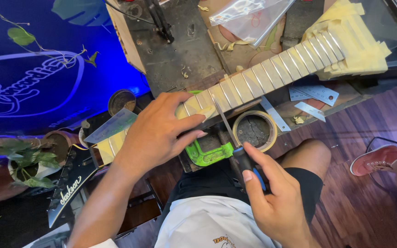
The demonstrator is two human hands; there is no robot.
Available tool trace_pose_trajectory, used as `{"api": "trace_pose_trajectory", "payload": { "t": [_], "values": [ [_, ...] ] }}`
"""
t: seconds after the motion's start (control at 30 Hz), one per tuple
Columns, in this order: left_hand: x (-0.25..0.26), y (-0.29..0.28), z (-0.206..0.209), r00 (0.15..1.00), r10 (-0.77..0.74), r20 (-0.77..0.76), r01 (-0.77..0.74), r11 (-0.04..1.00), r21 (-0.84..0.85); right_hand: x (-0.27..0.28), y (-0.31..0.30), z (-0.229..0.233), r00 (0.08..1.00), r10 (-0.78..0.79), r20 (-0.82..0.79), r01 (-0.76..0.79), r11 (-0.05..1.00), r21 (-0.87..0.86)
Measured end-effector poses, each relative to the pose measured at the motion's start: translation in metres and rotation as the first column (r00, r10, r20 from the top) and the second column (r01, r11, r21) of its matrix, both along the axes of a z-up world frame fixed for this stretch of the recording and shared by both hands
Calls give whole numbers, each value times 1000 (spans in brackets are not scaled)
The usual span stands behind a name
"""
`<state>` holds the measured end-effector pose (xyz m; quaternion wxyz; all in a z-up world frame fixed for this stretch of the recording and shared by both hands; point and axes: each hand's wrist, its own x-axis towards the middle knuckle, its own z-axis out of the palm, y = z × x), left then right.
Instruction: The person files the edges of a guitar fretboard using a metal file. The fretboard is clamped to a workbench, and the person repeatedly moves the file along the side of the fretboard to smooth the wood.
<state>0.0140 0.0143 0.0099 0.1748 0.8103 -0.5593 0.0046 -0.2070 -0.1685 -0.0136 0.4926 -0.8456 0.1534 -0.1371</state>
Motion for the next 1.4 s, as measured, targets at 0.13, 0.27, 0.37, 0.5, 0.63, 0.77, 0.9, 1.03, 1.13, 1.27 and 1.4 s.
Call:
{"api": "trace_pose_trajectory", "payload": {
  "t": [0.13,0.27,0.37,0.5,0.63,0.77,0.9,1.03,1.13,1.27,1.4],
  "values": [
    [-1,-4,1,1000,-3,4,3,999,-55,-6,5,9,999,5,43,-1,996,-91],
    [1,-7,-1,999,23,-29,-24,999,-42,9,7,7,993,32,109,-11,982,-186],
    [0,-5,0,998,28,-53,-29,1000,-12,36,7,11,996,68,63,-43,940,-339],
    [-3,-6,1,999,36,-26,-37,999,-29,44,5,17,998,66,-5,-64,941,-331],
    [-1,-5,1,999,46,-21,-45,999,21,0,4,9,996,68,57,-51,964,-261],
    [-1,-6,1,999,37,-29,-36,999,5,14,4,6,993,85,77,-53,938,-344],
    [-3,-5,1,999,48,-16,-48,999,3,52,5,19,996,71,-48,-85,898,-432],
    [-4,-5,0,998,63,1,-63,998,12,28,-4,16,994,105,-14,-106,985,-136],
    [-2,-4,-4,999,50,-4,-50,999,1,-17,-6,0,997,57,-50,-62,991,-117],
    [-2,-5,-2,999,40,-16,-40,999,8,8,-9,6,994,84,-75,-96,979,-178],
    [-3,-4,-1,999,38,-19,-38,999,-17,53,-11,20,978,209,3,-203,951,-234]
  ]
}}
